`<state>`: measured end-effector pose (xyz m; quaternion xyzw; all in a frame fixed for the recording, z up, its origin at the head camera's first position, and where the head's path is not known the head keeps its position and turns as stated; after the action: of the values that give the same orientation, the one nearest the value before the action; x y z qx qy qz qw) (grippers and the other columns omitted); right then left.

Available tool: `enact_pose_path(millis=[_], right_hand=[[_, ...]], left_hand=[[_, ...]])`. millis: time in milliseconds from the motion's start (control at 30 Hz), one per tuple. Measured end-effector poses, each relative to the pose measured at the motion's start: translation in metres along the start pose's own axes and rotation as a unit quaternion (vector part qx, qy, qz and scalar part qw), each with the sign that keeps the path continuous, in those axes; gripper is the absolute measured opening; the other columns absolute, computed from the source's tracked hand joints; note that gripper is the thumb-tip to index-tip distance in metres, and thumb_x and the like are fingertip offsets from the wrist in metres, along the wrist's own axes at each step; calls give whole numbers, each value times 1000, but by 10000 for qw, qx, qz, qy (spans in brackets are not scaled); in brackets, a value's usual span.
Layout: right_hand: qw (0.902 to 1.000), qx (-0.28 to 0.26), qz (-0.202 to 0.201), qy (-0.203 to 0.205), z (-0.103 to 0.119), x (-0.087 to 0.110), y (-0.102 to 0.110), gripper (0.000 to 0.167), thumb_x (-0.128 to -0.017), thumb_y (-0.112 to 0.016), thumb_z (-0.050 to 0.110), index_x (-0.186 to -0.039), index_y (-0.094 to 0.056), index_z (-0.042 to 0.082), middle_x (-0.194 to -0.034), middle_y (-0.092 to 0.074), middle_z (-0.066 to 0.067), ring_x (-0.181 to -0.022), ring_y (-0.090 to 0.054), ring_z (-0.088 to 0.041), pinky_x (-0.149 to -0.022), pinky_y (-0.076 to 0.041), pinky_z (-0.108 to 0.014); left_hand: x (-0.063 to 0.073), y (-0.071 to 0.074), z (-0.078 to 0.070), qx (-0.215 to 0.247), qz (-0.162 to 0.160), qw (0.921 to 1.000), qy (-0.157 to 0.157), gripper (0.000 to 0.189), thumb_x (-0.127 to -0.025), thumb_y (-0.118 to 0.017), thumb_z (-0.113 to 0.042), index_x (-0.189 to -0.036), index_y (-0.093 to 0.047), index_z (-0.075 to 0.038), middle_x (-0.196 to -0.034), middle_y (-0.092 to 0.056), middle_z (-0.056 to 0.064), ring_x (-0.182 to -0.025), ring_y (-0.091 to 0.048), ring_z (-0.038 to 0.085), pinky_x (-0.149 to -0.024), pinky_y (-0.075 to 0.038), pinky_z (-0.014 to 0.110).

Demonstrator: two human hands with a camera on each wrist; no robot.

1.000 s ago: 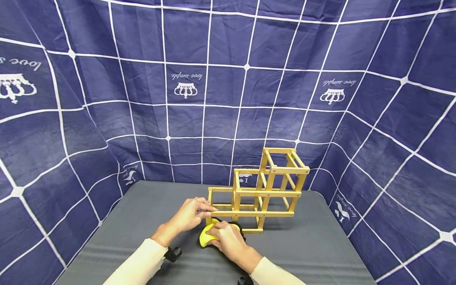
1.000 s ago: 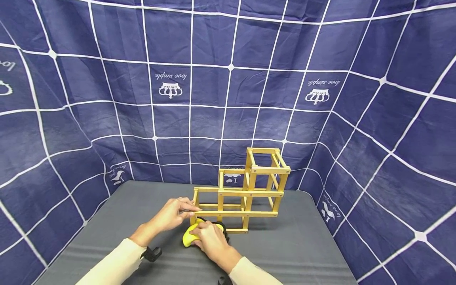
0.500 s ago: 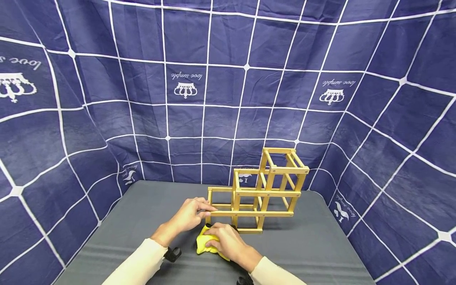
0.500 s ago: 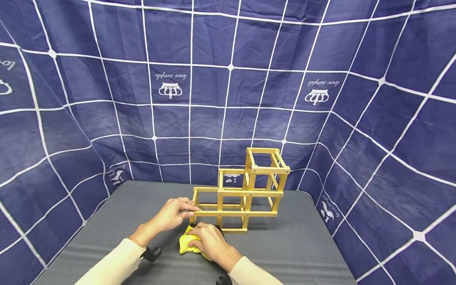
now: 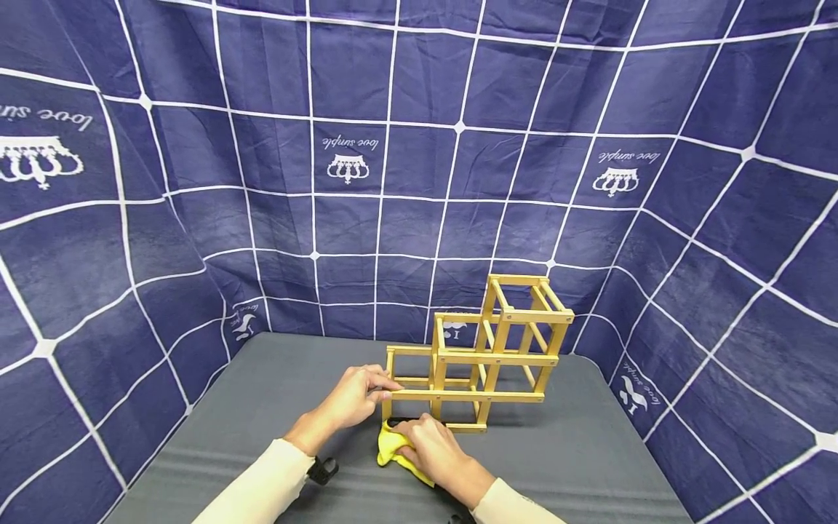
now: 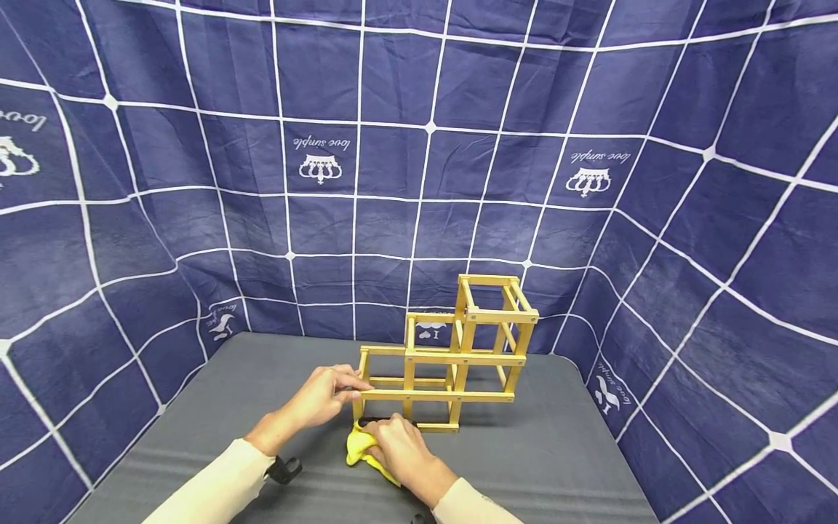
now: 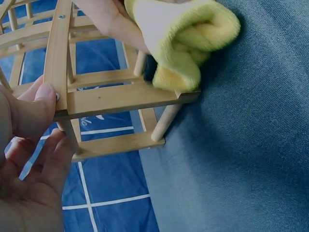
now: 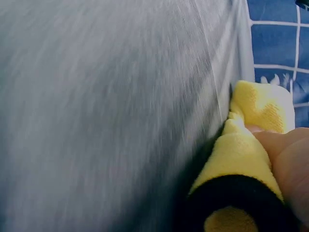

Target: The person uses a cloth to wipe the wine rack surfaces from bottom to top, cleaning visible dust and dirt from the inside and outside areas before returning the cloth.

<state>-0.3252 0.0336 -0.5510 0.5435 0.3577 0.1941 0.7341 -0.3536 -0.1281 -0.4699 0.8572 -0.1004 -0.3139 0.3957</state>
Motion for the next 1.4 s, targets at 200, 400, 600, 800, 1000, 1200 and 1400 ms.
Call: enact_pose_path(millis=[200,400,600,800,1000,1200,1400], right_hand=[[10000,41,-44,50,-31,31,20,27,-97,-96,17,-123,-87,19,-116,-90,9,-93,-70,-4,-82,-58,-24],[9993,16,-174,-345,-78,72,45,30,-95,-97,11,-123,-87,17,-117,-90,5,-92,-66,-8,-79,-62,-29],[9958,225,-296,-836,-111,102,60,31,-91,-99,11,-119,-87,19,-112,-89,5,-93,-72,-12,-78,-65,-35],[9956,134,-249,-890,-98,88,52,30,-91,-101,14,-118,-88,18,-107,-87,2,-93,-77,-14,-75,-65,-35],[9989,98,-338,-324,-50,37,28,29,-93,-101,16,-118,-88,18,-105,-88,2,-90,-76,-8,-72,-63,-27],[9987,121,-471,-171,-8,0,5,31,-93,-101,23,-121,-89,21,-103,-88,4,-86,-71,-1,-69,-59,-17],[9883,-65,-1314,-767,0,1,18,30,-90,-100,21,-118,-90,17,-94,-85,0,-77,-68,0,-61,-53,-16]], left_hand=[[1,-4,1,-146,-60,9998,83,29,-101,-84,4,-112,-94,-20,-107,-83,-6,-100,-78,18,-86,-65,33],[-1,-6,1,-106,-193,9998,-29,30,-97,-84,6,-111,-94,-18,-105,-82,-6,-97,-77,21,-85,-64,33],[-1,-6,2,13,-291,9994,-164,31,-96,-85,7,-111,-94,-18,-104,-82,-5,-97,-77,21,-84,-63,32],[2,-4,2,185,-117,9982,-564,31,-98,-83,8,-117,-93,-14,-108,-84,0,-99,-77,18,-85,-65,31],[-3,0,5,167,261,9980,-548,34,-103,-77,7,-125,-92,-15,-119,-86,4,-116,-83,29,-101,-70,41],[-3,4,6,-68,531,9973,-501,35,-105,-79,1,-129,-91,-20,-123,-86,1,-120,-82,26,-104,-70,43],[-2,4,11,160,779,9966,-197,34,-108,-76,-1,-132,-90,-20,-131,-87,4,-135,-80,39,-115,-67,53]])
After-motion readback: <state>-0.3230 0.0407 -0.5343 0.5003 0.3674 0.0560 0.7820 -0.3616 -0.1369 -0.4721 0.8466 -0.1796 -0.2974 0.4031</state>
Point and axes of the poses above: each hand's wrist, its own x-axis away from the middle knuckle, its own y-axis out of the back of the hand, z = x × y, the point moved 7 cm from there along -x, towards the middle knuckle
